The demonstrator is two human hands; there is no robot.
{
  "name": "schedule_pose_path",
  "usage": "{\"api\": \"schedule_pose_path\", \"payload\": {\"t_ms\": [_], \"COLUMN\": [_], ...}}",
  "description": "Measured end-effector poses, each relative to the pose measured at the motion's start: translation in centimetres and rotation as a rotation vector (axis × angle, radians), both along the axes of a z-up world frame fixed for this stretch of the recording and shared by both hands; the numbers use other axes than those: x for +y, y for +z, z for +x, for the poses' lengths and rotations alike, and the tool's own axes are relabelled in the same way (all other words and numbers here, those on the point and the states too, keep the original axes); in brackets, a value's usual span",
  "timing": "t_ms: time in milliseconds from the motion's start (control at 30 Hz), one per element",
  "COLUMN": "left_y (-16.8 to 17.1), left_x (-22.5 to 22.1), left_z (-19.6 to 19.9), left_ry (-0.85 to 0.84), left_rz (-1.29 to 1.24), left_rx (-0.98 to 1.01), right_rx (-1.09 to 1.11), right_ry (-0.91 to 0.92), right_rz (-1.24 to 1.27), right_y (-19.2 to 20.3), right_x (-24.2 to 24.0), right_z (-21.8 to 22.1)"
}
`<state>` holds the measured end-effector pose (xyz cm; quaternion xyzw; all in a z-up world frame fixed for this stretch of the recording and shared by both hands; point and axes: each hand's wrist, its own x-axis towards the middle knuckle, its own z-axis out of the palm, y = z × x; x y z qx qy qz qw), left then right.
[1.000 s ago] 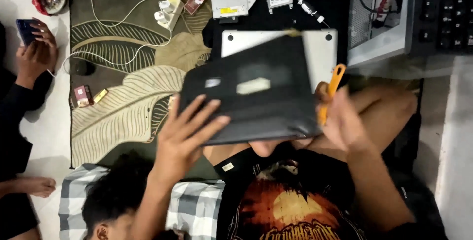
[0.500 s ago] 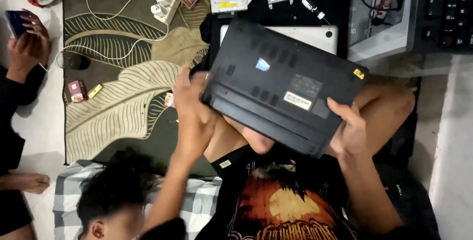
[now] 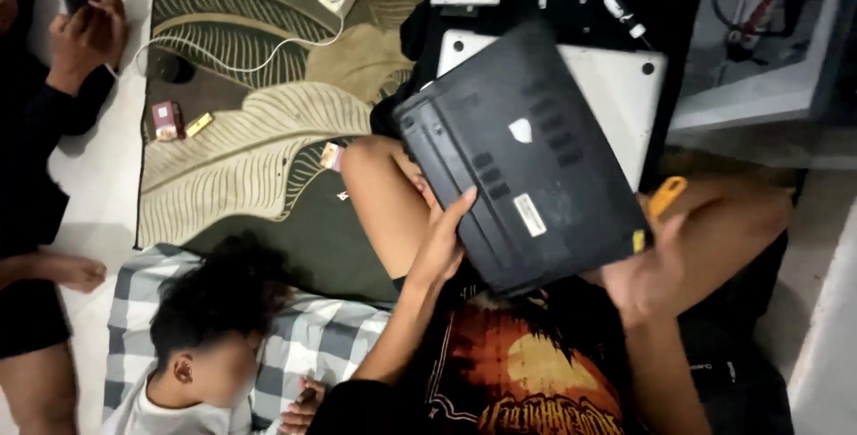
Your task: Further disassembly of internal laptop parts, including removing the hard drive and internal frame.
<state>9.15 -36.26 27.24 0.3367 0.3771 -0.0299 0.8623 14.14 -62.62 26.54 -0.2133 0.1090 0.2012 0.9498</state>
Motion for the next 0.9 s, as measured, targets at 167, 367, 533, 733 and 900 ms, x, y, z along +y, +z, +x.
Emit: {"api": "schedule_pose_path", "payload": {"t_ms": [167,367,533,733,900], "left_y": [2.8,0.3,8.2,-3.2,-3.2], "left_x": [3.0,6.2,5.5,0.2,-0.4], "left_z": [1.2,2.7,4.1,-4.2,-2.3], "left_ry": [-0.250,-0.592,-0.210,-0.096,-0.104], "left_rz": [0.172,0.269,1.345,-0.013,-0.012], "left_rx": [-0.019,-0.216,-0.105,-0.233,-0.149], "right_rx": [-0.292,-0.198,-0.082,0.144,0.206], "right_ry": [0.278,0.148,0.020,-0.132,-0.184], "right_rz": [-0.323,-0.699,-0.574,-0.584,-0.544], "right_y": [-4.0,0.4,1.6,3.0,0.3], "right_x": [-4.9,0.7,3.2,6.5,6.8], "right_z": [2.8,1.2,0.5,-1.1,-2.0]}}
